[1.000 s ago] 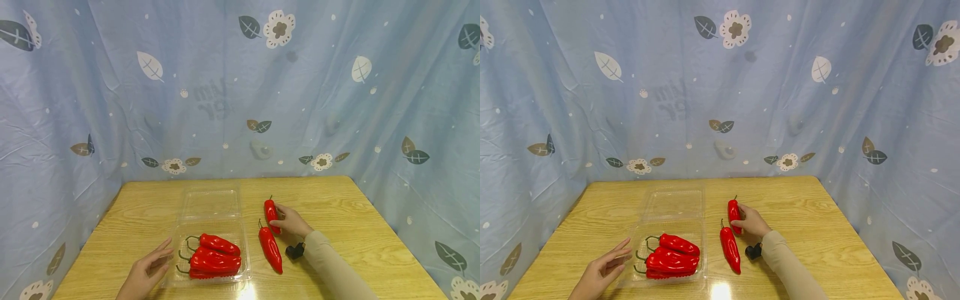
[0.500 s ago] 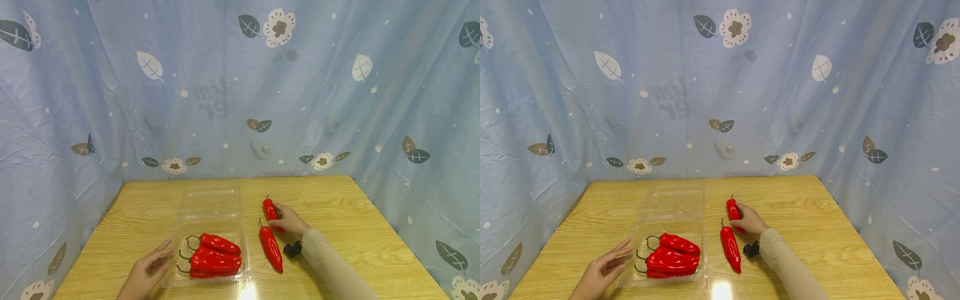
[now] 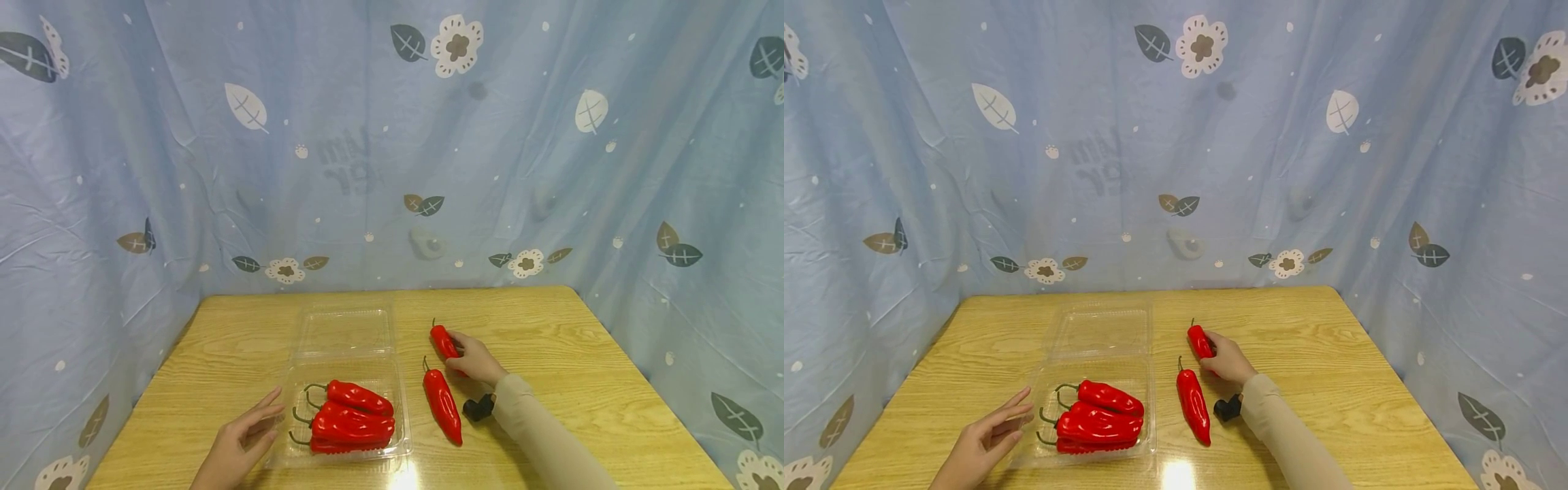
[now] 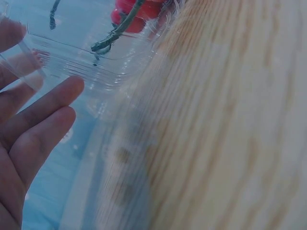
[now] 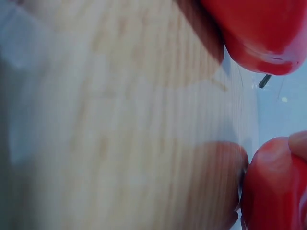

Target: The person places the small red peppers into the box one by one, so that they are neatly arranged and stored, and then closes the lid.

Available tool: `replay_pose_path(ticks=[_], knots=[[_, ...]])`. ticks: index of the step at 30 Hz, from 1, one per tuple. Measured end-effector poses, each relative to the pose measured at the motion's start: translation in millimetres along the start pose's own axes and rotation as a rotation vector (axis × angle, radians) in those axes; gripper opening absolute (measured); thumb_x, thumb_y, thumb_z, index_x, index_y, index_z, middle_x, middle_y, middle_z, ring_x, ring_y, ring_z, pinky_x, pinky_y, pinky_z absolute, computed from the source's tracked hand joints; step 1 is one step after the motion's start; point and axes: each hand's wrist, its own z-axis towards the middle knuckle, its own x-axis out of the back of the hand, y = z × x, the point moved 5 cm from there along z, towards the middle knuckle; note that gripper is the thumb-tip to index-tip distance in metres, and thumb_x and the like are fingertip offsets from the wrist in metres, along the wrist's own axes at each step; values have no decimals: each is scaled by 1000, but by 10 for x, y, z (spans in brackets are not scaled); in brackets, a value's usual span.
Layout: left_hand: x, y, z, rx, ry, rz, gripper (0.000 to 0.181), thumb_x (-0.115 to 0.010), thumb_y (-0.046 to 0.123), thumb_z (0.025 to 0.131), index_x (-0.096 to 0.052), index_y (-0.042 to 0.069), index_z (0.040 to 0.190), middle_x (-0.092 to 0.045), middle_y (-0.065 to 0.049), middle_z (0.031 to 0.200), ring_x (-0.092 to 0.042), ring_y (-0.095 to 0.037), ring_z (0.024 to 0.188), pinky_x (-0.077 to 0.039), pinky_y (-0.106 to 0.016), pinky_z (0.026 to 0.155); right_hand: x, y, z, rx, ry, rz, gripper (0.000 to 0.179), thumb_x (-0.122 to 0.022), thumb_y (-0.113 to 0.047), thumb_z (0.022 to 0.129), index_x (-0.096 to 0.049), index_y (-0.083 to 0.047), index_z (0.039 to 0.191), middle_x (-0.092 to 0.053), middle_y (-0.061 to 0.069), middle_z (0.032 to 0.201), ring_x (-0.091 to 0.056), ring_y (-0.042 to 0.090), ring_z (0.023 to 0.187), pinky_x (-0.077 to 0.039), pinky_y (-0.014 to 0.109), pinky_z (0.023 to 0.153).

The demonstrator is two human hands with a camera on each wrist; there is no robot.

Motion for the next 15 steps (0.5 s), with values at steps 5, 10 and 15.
replay_pose_path(ticks=[5,10,15], knots=[[1,2,3,-1,-2,-6,34,-62,-4,88,-59,-4,122,-46,-21,141,-65,-9,102,-57,-18,75,28,1,-14,-3,15,51,68,-61,3,76,-39,6,140,-47,26,138,-49,41,124,-49,47,97],[0,-4,3,-8,-1,-6,34,-62,-5,87,-59,-5,121,-46,-21,141,-66,-10,102,-57,-19,75,55,-3,-31,-2,20,68,66,-61,2,78,-40,6,141,-46,24,140,-47,41,126,-49,46,97],[1,4,4,-4,0,2,34,-62,-5,88,-59,-5,121,-46,-24,140,-65,-9,102,-57,-18,75,89,-61,-60,14,8,82,63,-61,-1,84,-37,7,142,-45,26,140,-45,42,127,-48,46,98]])
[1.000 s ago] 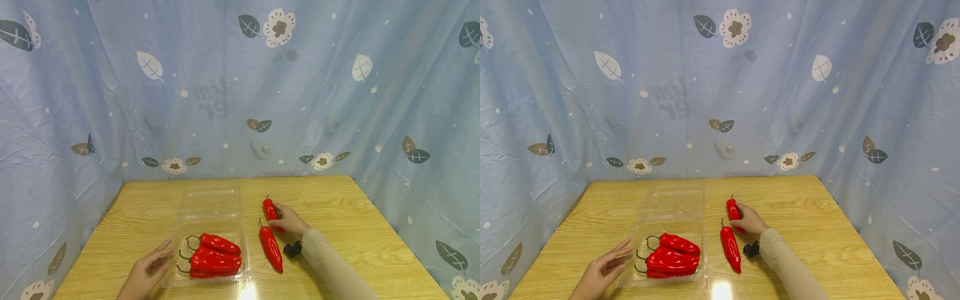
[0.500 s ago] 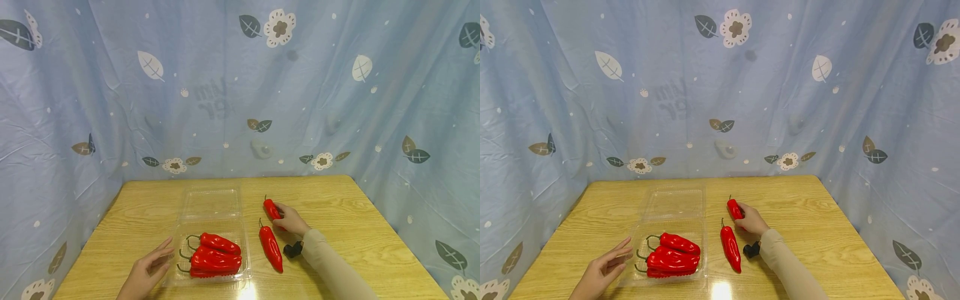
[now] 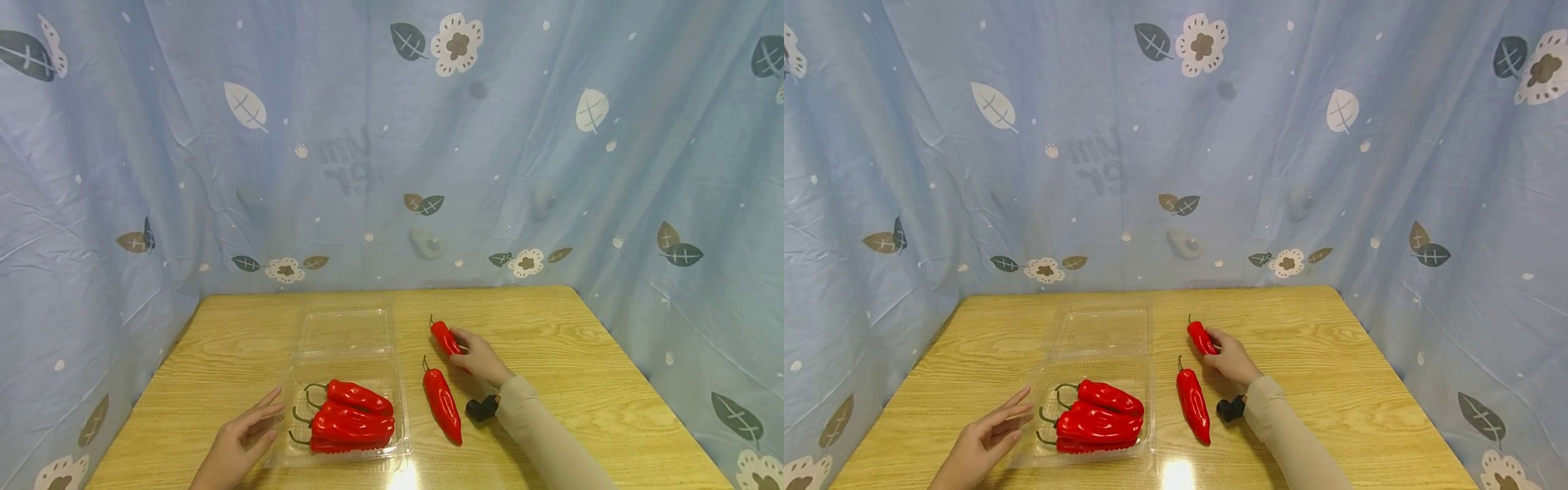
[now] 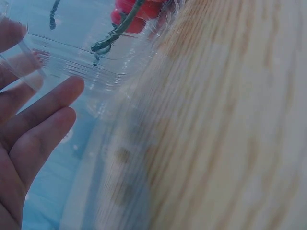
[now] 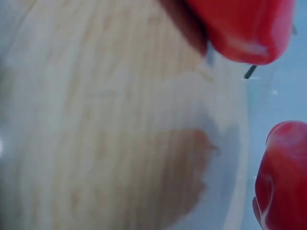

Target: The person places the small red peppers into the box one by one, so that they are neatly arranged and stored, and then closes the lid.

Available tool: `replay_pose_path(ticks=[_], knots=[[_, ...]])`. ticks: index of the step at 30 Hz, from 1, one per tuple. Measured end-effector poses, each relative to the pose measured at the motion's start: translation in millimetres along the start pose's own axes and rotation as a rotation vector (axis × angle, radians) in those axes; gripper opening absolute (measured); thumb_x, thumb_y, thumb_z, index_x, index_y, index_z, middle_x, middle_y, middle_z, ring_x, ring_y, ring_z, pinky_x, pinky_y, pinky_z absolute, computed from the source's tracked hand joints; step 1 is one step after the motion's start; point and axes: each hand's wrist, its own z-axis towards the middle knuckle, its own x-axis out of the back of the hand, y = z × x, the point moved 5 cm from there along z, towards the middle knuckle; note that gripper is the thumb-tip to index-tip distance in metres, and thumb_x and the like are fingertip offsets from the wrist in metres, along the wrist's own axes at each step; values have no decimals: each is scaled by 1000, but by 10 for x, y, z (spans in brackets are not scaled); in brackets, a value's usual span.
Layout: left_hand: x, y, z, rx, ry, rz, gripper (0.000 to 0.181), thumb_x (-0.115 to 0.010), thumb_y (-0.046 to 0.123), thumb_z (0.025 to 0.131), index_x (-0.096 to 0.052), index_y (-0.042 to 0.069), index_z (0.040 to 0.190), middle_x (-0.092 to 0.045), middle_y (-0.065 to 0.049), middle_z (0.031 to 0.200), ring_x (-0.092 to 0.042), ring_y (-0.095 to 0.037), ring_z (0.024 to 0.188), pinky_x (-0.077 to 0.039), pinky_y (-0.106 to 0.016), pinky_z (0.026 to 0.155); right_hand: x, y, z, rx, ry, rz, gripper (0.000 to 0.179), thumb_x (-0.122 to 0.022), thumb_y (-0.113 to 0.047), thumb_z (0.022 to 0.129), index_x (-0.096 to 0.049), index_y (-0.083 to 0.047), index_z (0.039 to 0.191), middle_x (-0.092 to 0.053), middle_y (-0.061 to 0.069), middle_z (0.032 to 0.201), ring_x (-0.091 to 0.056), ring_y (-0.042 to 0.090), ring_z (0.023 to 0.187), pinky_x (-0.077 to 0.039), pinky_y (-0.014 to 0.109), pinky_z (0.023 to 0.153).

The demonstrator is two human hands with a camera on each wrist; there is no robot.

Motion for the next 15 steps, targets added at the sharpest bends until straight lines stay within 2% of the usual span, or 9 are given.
replay_pose_path(ticks=[9,15], knots=[[5,14,3,30,-2,21,33,-62,-1,89,-60,-3,122,-46,-20,141,-65,-6,102,-56,-18,75,65,-191,-49,64,-14,102,61,-60,-3,88,-35,6,143,-43,26,142,-44,43,128,-54,38,91],[-4,11,0,19,-2,24,33,-62,-2,88,-60,-3,122,-46,-21,141,-64,-6,103,-56,-17,76,51,-403,-116,105,-35,155,59,-61,-3,87,-39,3,142,-45,24,141,-46,42,127,-55,38,90]])
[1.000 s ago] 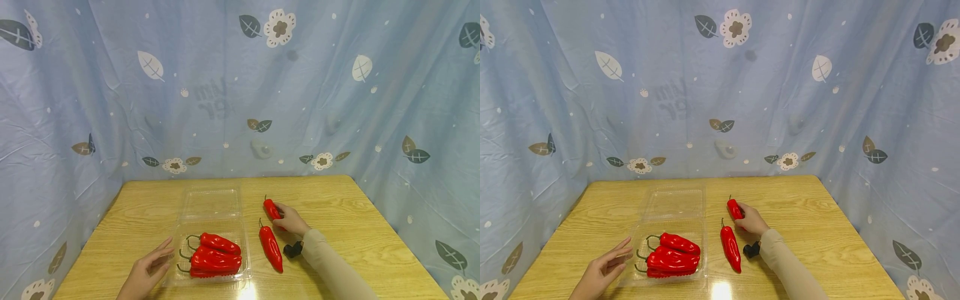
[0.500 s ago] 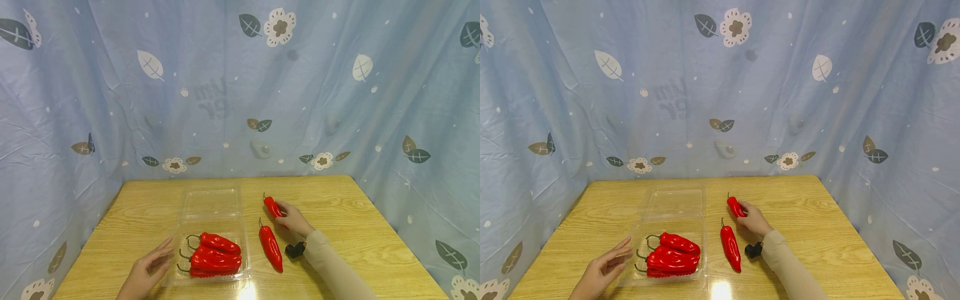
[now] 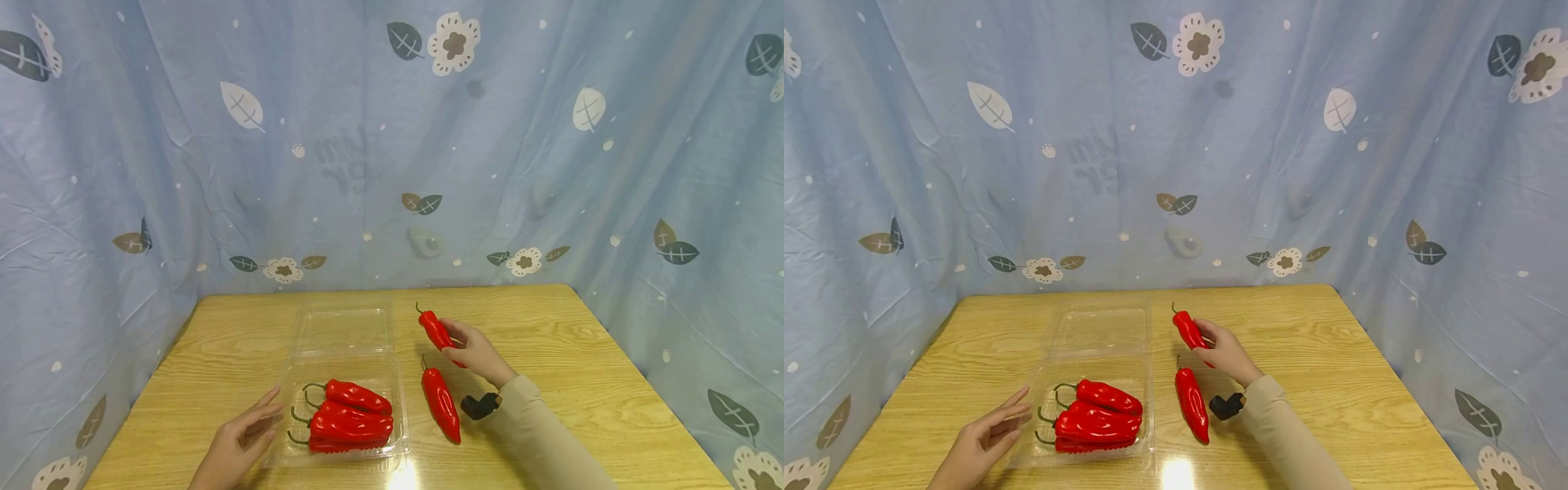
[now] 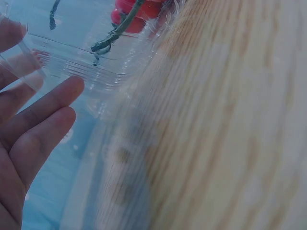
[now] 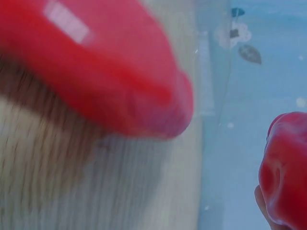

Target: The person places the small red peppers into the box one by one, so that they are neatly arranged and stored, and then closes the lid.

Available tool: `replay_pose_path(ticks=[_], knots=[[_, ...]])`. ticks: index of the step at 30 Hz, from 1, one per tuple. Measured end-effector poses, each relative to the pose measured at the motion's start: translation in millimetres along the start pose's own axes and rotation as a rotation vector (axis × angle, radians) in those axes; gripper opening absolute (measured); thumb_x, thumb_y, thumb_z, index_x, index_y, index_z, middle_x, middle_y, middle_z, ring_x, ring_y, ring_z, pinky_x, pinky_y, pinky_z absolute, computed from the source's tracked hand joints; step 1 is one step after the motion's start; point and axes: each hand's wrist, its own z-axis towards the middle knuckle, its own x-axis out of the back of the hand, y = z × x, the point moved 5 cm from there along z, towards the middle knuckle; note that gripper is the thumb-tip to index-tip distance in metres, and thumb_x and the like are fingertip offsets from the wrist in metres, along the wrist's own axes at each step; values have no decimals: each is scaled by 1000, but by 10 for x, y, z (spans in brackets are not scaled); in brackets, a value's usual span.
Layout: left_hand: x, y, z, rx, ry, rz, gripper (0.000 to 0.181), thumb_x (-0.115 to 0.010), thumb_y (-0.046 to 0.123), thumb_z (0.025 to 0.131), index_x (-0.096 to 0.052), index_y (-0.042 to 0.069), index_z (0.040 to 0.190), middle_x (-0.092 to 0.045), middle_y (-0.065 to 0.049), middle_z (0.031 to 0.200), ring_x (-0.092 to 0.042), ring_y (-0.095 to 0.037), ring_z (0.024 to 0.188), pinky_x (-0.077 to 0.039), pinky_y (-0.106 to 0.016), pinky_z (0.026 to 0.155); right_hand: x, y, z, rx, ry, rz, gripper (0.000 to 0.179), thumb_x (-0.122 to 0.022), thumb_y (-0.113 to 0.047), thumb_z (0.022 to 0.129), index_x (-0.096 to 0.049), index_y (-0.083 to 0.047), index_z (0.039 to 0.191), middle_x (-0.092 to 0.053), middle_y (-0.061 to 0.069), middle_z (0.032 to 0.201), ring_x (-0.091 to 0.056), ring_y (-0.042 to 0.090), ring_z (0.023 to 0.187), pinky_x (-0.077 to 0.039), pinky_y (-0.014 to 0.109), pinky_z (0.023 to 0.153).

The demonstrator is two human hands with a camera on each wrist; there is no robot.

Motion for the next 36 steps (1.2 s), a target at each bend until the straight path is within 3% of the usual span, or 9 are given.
replay_pose_path(ticks=[7,18,31,36], knots=[[-1,-16,-1,-22,5,0,33,-62,-3,88,-60,-3,122,-46,-20,141,-64,-7,104,-56,-16,76,-114,-205,-26,68,-66,33,59,-62,0,88,-38,6,141,-43,27,142,-47,43,126,-53,39,93],[-4,-33,-6,4,4,10,33,-63,-1,89,-60,-2,121,-47,-18,141,-64,-6,103,-56,-17,75,-387,-413,-25,117,-202,33,59,-59,0,88,-36,7,142,-44,27,140,-47,43,125,-55,38,90],[6,-14,3,-7,5,3,37,-63,-2,88,-59,-2,124,-49,-15,141,-65,-7,102,-56,-17,76,-754,-642,-72,154,-313,-60,56,-59,0,89,-42,-3,142,-49,16,141,-51,32,125,-48,41,100],[10,-9,6,-18,9,2,36,-64,-3,87,-59,-2,124,-49,-10,142,-64,-7,103,-55,-16,77,-904,-690,-67,142,-370,-48,59,-58,2,88,-42,-8,144,-48,10,142,-51,26,126,-47,35,102]])
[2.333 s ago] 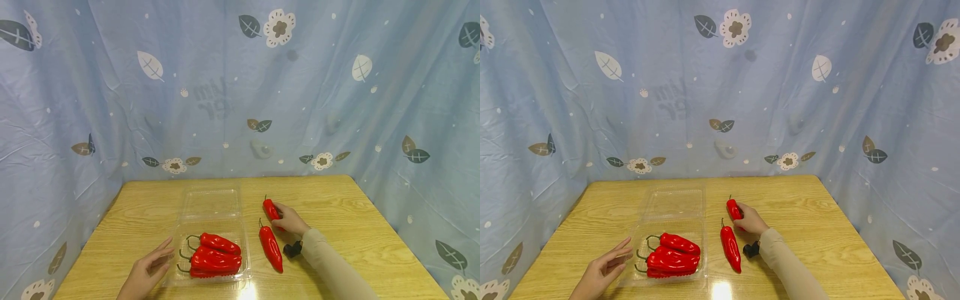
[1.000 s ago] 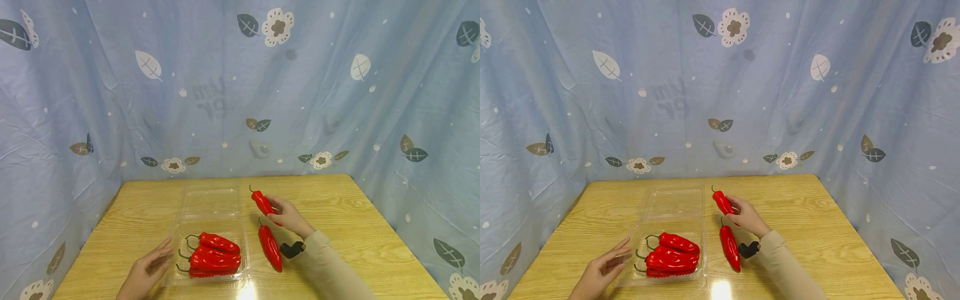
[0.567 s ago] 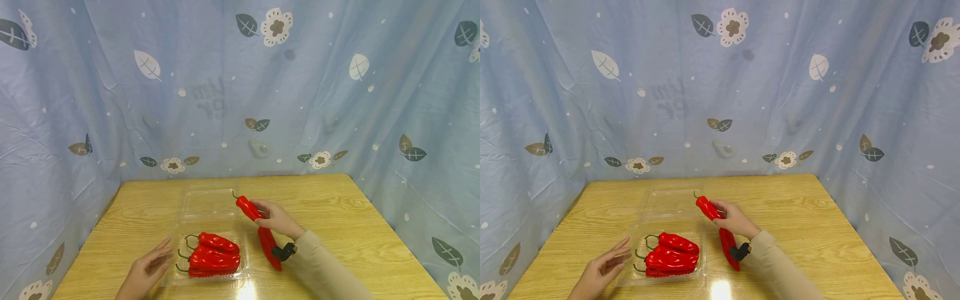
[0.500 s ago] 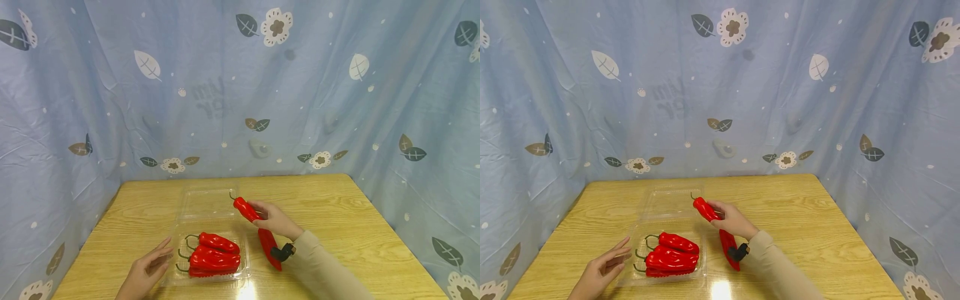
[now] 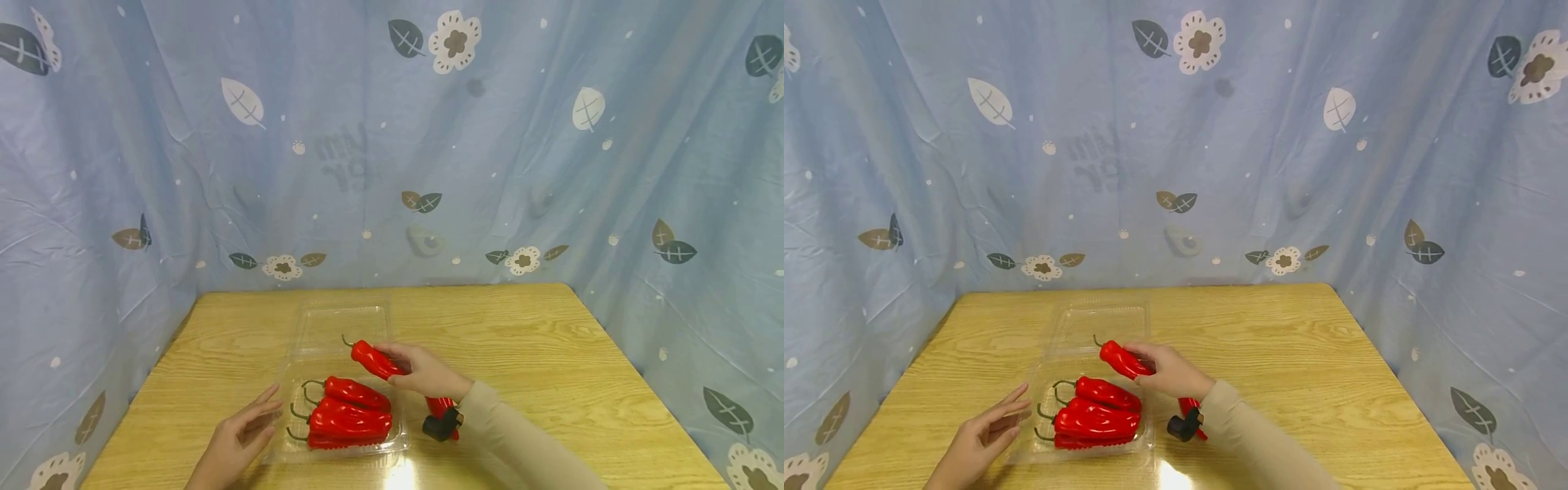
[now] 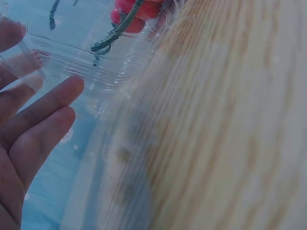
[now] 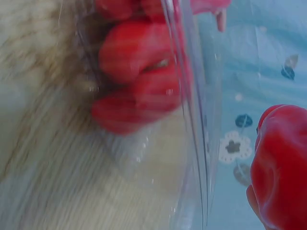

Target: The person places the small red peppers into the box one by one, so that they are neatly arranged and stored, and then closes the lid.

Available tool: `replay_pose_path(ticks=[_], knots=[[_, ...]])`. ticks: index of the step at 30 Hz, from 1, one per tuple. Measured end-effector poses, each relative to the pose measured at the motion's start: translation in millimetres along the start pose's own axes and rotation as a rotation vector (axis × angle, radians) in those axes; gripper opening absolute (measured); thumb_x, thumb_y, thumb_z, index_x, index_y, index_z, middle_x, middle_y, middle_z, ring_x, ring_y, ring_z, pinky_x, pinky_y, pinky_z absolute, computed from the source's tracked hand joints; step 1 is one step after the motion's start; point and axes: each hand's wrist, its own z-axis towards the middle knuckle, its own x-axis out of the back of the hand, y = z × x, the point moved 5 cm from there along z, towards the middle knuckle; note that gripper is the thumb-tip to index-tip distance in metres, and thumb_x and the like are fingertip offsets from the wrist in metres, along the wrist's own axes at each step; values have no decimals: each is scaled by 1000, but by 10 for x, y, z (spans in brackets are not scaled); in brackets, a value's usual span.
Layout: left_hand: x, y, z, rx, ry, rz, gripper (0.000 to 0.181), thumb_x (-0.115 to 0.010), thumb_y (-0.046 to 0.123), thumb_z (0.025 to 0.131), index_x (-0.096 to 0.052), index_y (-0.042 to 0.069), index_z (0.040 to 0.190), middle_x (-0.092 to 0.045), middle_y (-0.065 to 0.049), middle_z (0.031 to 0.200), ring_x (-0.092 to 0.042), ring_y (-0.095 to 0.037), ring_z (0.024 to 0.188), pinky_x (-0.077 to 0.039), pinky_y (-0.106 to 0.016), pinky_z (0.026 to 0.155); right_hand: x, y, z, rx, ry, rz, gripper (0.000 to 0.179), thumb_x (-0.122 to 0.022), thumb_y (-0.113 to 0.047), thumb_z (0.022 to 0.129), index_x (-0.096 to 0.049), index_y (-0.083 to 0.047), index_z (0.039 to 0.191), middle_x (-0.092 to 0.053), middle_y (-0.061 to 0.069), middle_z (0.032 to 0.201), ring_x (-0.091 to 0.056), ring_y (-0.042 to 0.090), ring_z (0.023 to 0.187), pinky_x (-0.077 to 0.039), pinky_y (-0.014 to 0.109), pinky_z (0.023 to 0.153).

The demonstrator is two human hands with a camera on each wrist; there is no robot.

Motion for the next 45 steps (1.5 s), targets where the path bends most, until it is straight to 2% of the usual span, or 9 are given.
replay_pose_path(ticks=[6,10,17,23,24,35,41,45], knots=[[0,10,11,-9,3,7,37,-64,-2,87,-59,-2,124,-46,8,143,-65,-9,104,-55,-16,78,-131,-56,79,9,-44,-14,61,-59,5,87,-43,-11,143,-52,7,139,-54,22,123,-49,29,99],[3,13,19,-11,5,0,37,-64,-3,87,-59,-2,124,-46,10,143,-65,-9,104,-55,-16,78,-205,-83,128,15,-65,-35,61,-59,6,86,-44,-12,142,-52,4,138,-55,17,119,-49,21,96],[13,28,28,-3,6,12,39,-64,-2,87,-59,1,125,-47,5,143,-65,-10,103,-56,-17,77,-280,-115,169,23,-87,-70,61,-60,6,85,-45,-12,141,-54,4,136,-55,15,118,-46,17,94],[19,32,24,-3,8,21,39,-65,-3,86,-59,0,125,-49,-21,139,-65,-9,103,-56,-17,77,-346,-30,181,35,-135,-108,59,-62,3,86,-46,-9,141,-56,5,134,-55,11,118,-45,16,95],[19,28,22,-4,7,21,39,-65,-3,86,-59,0,124,-49,-22,138,-65,-9,103,-56,-17,77,-358,-15,183,39,-142,-110,58,-62,3,86,-46,-10,140,-56,5,134,-55,11,119,-45,16,96],[11,19,5,-14,2,1,35,-64,-3,87,-60,-4,122,-48,-24,138,-64,-8,104,-56,-17,77,-474,53,206,69,-210,-135,59,-63,-2,87,-46,-14,141,-54,1,136,-53,7,118,-43,20,101],[8,9,1,-18,3,2,35,-64,-3,87,-60,-4,122,-47,-26,137,-64,-8,104,-56,-17,76,-521,42,211,75,-219,-219,60,-64,-5,86,-46,-18,142,-56,-2,134,-54,4,114,-45,21,98],[9,5,-4,-14,5,4,35,-64,-3,87,-60,-4,122,-47,-24,138,-64,-8,104,-56,-17,76,-548,35,226,74,-217,-279,59,-65,-7,87,-46,-19,142,-54,-3,136,-52,6,117,-45,23,100]])
